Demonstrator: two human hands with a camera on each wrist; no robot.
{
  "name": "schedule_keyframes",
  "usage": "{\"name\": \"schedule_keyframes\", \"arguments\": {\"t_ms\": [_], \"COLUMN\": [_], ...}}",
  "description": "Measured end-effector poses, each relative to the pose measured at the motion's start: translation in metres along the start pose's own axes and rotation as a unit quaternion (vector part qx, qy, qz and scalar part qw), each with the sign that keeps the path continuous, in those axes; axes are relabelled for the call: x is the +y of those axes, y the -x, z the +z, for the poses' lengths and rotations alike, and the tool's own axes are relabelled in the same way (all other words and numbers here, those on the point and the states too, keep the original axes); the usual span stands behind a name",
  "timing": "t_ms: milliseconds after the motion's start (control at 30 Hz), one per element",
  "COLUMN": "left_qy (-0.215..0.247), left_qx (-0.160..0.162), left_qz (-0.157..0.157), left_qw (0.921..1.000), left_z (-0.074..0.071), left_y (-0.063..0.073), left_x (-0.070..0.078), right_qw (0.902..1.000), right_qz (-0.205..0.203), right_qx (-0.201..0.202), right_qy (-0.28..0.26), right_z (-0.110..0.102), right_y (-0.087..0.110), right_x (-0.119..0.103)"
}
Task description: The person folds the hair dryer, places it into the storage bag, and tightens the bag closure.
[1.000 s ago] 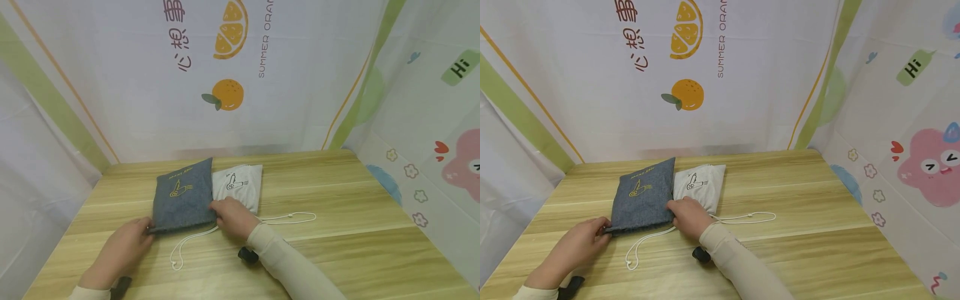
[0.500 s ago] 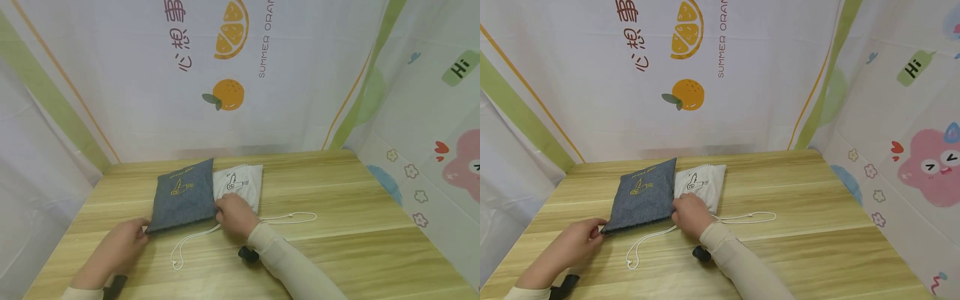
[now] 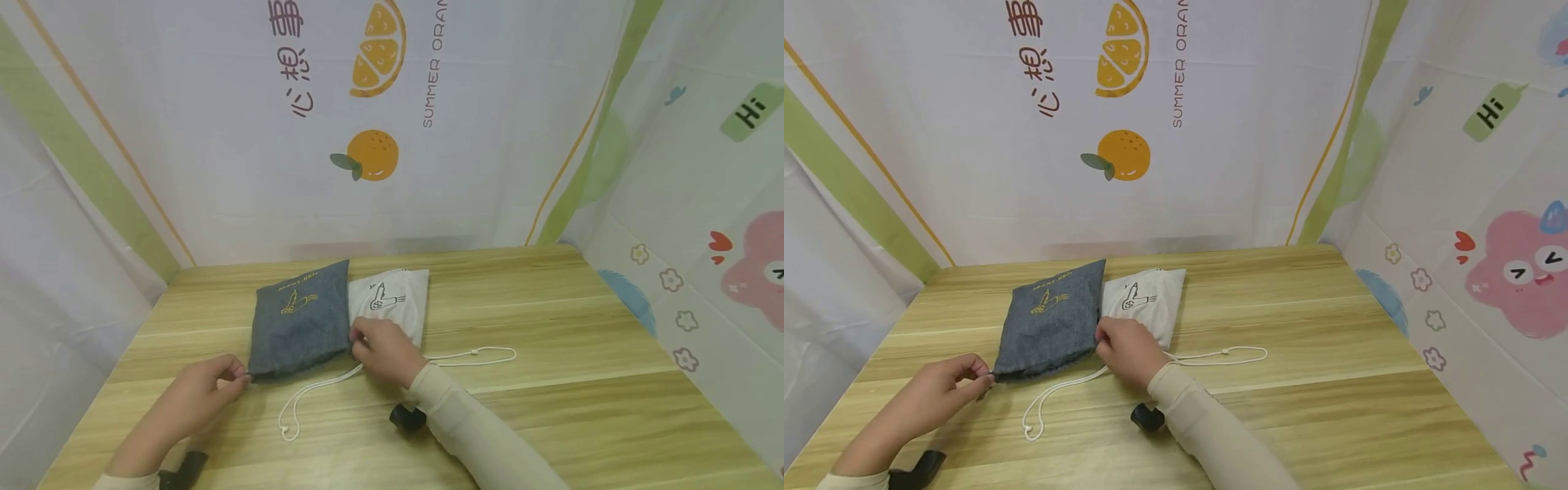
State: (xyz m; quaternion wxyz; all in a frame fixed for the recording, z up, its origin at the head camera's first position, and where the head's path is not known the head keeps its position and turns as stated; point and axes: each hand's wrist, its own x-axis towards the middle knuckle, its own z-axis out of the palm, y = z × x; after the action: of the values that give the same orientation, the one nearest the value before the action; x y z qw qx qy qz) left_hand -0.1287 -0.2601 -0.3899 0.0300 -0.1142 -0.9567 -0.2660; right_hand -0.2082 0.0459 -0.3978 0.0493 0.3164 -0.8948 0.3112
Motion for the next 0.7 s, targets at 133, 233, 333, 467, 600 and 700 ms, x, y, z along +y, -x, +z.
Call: {"name": "schedule_keyframes", "arguments": {"t_ms": [133, 233, 333, 467, 600, 700], "left_qy": [0.007, -0.005, -0.022, -0.050, -0.069, -0.072], "left_qx": [0.000, 0.012, 0.022, 0.024, 0.027, 0.024], "left_qz": [-0.006, -0.001, -0.002, -0.015, -0.030, -0.037], "left_qw": [1.0000, 0.9999, 0.9995, 0.9984, 0.9968, 0.9964], "left_z": [0.002, 0.002, 0.001, -0.002, -0.008, -0.010], "left_y": [0.000, 0.000, 0.003, 0.008, 0.014, 0.017], "left_x": [0.001, -0.001, -0.004, -0.010, -0.016, -0.019], "right_qw": [0.9985, 0.9962, 0.9943, 0.9969, 0.9984, 0.9915], "right_qz": [0.007, 0.018, 0.025, 0.014, -0.016, -0.039], "right_qx": [-0.022, -0.033, -0.045, -0.052, -0.033, -0.010], "right_qy": [-0.049, -0.078, -0.093, -0.058, 0.043, 0.124], "right_z": [-0.003, -0.005, -0.009, -0.017, -0.025, -0.028], "right_y": [0.001, 0.003, 0.004, 0.007, 0.011, 0.015], "right_x": [0.001, 0.003, 0.005, 0.010, 0.014, 0.016]}}
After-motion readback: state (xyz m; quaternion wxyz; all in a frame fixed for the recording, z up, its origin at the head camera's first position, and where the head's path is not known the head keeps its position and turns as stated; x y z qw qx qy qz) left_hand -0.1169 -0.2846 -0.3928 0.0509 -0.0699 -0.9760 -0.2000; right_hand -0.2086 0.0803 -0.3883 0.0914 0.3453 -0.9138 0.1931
